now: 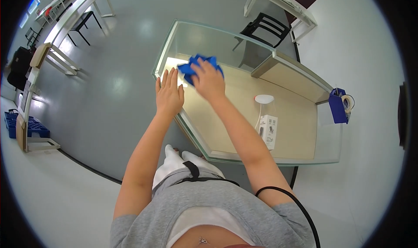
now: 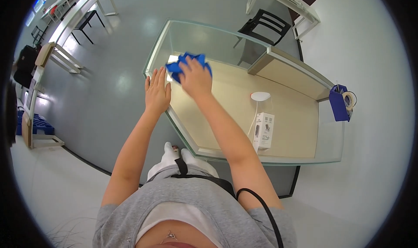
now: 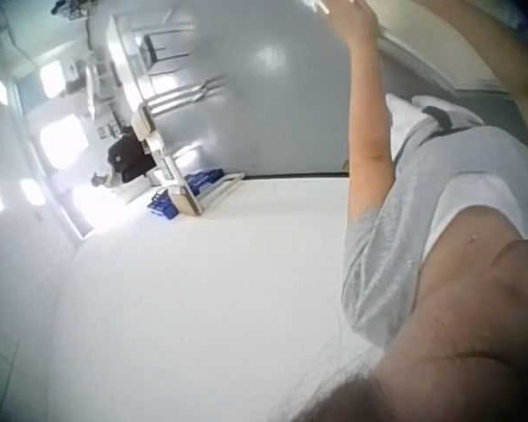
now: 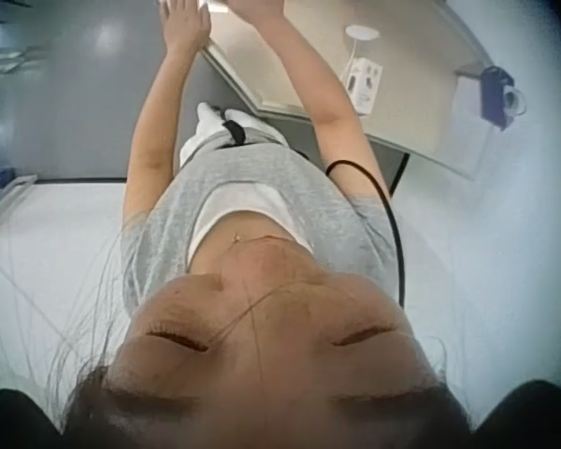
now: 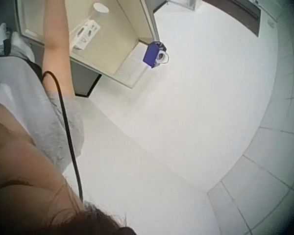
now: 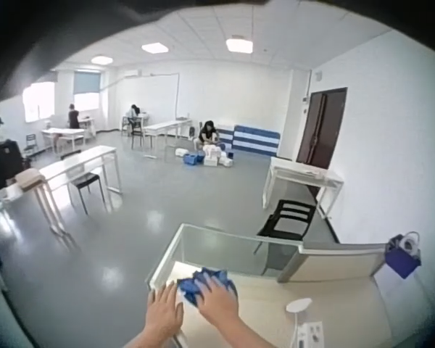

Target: Wiping down a glass display case with a blue cloth.

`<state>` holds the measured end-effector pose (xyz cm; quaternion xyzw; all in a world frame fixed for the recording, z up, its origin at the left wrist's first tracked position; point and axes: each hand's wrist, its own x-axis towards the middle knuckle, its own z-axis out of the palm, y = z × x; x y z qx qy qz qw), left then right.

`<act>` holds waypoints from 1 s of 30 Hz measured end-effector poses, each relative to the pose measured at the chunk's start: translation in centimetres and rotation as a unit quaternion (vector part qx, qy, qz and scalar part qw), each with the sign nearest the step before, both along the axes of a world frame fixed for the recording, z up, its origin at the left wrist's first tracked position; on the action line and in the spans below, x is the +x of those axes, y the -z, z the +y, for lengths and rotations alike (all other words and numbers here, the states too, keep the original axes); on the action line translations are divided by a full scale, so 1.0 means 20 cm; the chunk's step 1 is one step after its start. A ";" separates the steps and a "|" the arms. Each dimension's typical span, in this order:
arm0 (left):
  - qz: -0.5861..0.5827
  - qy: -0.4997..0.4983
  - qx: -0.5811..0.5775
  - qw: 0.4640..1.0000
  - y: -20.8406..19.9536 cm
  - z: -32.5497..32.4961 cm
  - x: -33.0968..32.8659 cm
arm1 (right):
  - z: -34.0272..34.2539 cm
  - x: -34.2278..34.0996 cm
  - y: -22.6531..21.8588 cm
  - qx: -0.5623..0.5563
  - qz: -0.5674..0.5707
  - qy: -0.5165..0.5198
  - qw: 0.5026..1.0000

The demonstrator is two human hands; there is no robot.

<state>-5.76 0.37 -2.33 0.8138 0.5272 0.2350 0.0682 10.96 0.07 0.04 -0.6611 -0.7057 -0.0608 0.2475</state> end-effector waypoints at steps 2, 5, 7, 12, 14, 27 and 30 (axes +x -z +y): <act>0.005 0.000 0.000 1.000 0.00 0.00 -0.01 | -0.24 -0.02 -0.03 0.011 0.013 -0.067 0.998; -0.006 0.000 0.002 1.000 -0.02 -0.01 0.01 | -0.58 0.12 -0.10 -0.030 -0.010 -0.071 0.997; 0.000 -0.004 -0.009 1.000 -0.04 0.00 0.02 | -0.72 0.36 -0.07 -0.035 -0.021 -0.039 0.998; 0.064 -0.059 -0.154 0.984 -0.21 0.01 0.12 | -0.81 0.91 0.00 -0.029 -0.077 0.182 0.980; 0.085 -0.093 -0.123 0.984 -0.13 -0.05 0.17 | -0.70 1.01 0.02 -0.056 -0.074 0.218 0.972; 0.085 -0.106 -0.053 0.989 -0.10 -0.10 0.22 | -0.06 0.73 -0.05 -0.063 -0.063 0.151 0.985; 0.092 -0.115 -0.043 0.988 -0.09 -0.11 0.20 | -0.27 0.72 -0.01 -0.038 -0.064 0.090 0.993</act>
